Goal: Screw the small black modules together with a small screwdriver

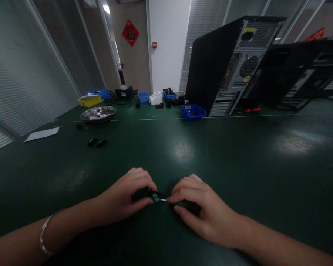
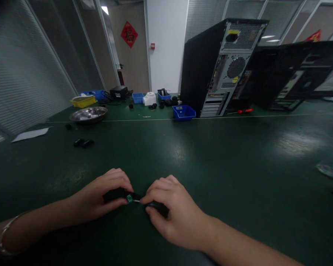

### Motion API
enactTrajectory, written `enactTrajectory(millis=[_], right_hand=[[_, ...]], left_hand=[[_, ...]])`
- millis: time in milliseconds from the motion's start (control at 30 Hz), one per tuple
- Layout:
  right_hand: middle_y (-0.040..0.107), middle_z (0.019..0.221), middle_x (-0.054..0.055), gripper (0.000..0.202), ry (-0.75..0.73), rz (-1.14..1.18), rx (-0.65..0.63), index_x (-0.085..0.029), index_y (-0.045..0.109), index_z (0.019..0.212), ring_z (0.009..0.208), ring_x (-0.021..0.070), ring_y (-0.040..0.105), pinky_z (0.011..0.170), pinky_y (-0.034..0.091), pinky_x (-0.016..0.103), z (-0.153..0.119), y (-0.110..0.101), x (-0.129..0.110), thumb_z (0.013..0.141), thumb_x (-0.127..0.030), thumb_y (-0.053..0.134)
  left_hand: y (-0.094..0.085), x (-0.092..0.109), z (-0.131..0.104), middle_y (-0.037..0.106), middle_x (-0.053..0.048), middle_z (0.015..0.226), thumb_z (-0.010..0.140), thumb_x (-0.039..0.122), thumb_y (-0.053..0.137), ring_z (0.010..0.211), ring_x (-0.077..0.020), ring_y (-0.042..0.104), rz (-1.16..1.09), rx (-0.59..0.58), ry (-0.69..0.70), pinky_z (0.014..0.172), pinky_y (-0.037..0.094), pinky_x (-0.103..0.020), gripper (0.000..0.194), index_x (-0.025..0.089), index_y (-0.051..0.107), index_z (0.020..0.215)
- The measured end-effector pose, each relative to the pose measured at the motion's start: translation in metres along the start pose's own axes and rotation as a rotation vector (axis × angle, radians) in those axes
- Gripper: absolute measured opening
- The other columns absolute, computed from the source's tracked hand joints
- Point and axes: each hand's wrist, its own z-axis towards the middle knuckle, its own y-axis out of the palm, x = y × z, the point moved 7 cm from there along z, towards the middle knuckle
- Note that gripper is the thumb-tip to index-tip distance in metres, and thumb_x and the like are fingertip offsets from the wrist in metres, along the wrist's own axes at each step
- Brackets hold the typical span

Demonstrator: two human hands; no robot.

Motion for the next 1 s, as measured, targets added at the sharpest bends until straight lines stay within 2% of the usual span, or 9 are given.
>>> enactTrajectory(millis=[100, 400, 667, 767, 833, 1000], right_hand=[[0.07, 0.098, 0.005, 0.022, -0.04, 0.029, -0.005, -0.021, 0.068, 0.104, 0.091, 0.0206, 0.064, 0.083, 0.041, 0.038, -0.001, 0.0, -0.004, 0.088, -0.008, 0.059], [0.07, 0.096, 0.004, 0.024, 0.026, 0.037, 0.057, -0.022, 0.068, 0.104, 0.089, 0.0214, 0.063, 0.082, 0.04, 0.039, -0.002, -0.004, 0.006, 0.086, -0.007, 0.061], [0.065, 0.106, 0.007, 0.026, 0.051, 0.096, 0.124, -0.022, 0.061, 0.114, 0.097, 0.0227, 0.06, 0.085, 0.046, 0.039, -0.003, -0.009, 0.005, 0.093, -0.01, 0.054], [0.062, 0.108, 0.007, 0.029, 0.069, 0.126, 0.138, -0.022, 0.058, 0.121, 0.097, 0.0214, 0.06, 0.083, 0.049, 0.035, -0.005, -0.008, 0.009, 0.094, -0.011, 0.053], [0.061, 0.109, 0.007, 0.031, 0.061, 0.131, 0.144, -0.022, 0.056, 0.124, 0.096, 0.0203, 0.059, 0.082, 0.05, 0.034, -0.006, -0.007, 0.01, 0.095, -0.011, 0.054], [0.061, 0.109, 0.006, 0.032, 0.012, 0.163, 0.133, -0.022, 0.058, 0.124, 0.1, 0.0202, 0.059, 0.087, 0.05, 0.035, -0.004, -0.006, 0.006, 0.096, -0.009, 0.052]], left_hand=[[0.0, 0.0, 0.0, 0.066, -0.004, 0.099, 0.089, 0.009, 0.059, 0.092, -0.0221, 0.057, -0.004, -0.006, 0.002, 0.082, 0.04, -0.035, 0.02, 0.022, 0.062, 0.104], [0.0, -0.001, -0.001, 0.065, -0.004, 0.102, 0.09, 0.012, 0.063, 0.095, -0.0227, 0.057, -0.012, -0.024, -0.018, 0.084, 0.041, -0.036, 0.02, 0.022, 0.061, 0.108], [-0.009, -0.006, -0.002, 0.063, -0.004, 0.106, 0.09, 0.015, 0.064, 0.097, -0.0246, 0.056, 0.023, 0.074, -0.07, 0.086, 0.043, -0.039, 0.033, 0.024, 0.056, 0.121], [-0.011, 0.002, -0.003, 0.062, -0.006, 0.11, 0.09, 0.018, 0.066, 0.1, -0.0249, 0.055, 0.036, 0.102, -0.026, 0.086, 0.044, -0.038, 0.027, 0.023, 0.057, 0.115], [-0.008, 0.012, -0.004, 0.061, -0.006, 0.108, 0.092, 0.016, 0.065, 0.098, -0.0241, 0.055, 0.081, 0.074, 0.044, 0.083, 0.044, -0.037, 0.022, 0.023, 0.059, 0.112], [0.005, 0.032, -0.007, 0.063, -0.009, 0.11, 0.091, 0.02, 0.068, 0.099, -0.0269, 0.054, 0.248, -0.049, 0.204, 0.085, 0.042, -0.04, 0.034, 0.019, 0.06, 0.124]])
